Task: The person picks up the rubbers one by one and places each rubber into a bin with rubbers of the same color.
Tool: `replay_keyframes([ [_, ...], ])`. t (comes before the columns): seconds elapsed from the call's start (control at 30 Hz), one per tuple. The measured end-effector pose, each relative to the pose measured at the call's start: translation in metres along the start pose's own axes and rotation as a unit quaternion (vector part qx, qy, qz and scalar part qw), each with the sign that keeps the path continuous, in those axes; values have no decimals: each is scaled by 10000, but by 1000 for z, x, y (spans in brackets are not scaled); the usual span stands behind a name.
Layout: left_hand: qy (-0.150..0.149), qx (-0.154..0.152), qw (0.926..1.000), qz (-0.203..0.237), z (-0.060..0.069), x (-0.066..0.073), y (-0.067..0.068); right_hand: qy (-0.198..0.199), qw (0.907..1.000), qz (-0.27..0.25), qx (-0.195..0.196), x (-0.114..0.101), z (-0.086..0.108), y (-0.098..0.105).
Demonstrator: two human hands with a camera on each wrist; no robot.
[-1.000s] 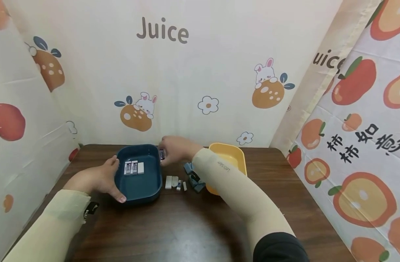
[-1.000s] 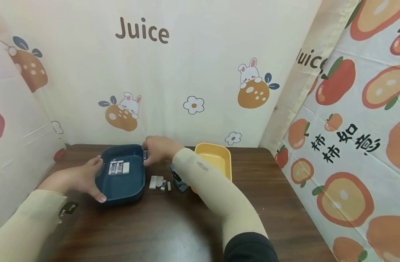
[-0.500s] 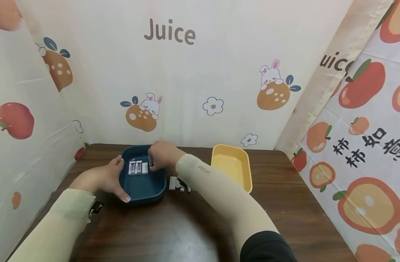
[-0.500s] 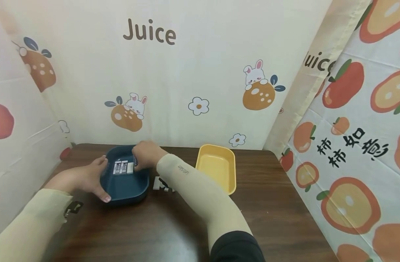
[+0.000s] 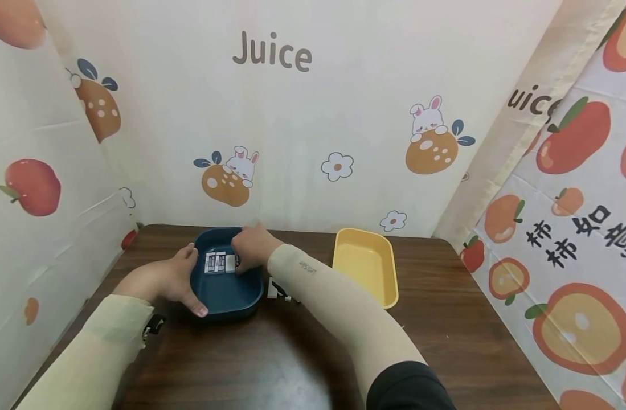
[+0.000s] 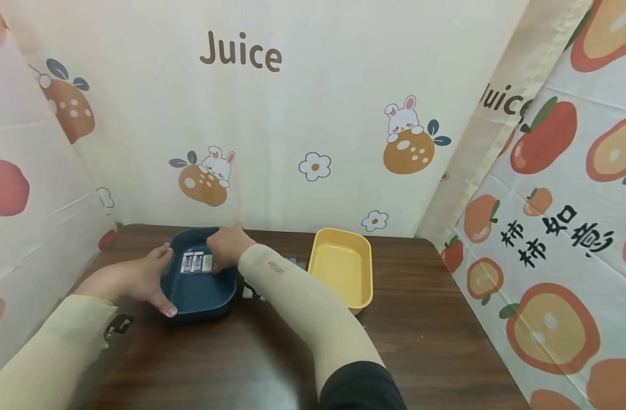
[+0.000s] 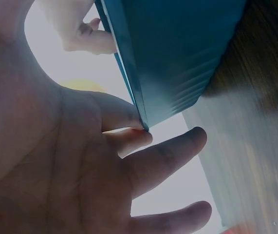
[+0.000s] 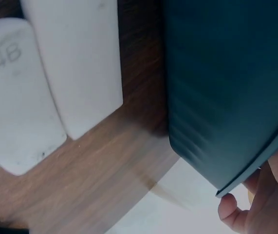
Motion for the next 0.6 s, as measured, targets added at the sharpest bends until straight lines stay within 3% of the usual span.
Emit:
replay_keyframes([
  [0.6, -7, 47, 10000, -16, -2, 0, 0, -100, 9997, -236, 45, 7, 0, -3],
])
Point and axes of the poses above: each hand's wrist, its own z-axis away from the middle knuckle, its own y-axis out of the back of the hand, x = y × z, the point moved 10 cm from there along -z, towards the middle knuckle, and after that the axes turned 6 degrees about z, right-handed, at the moved point
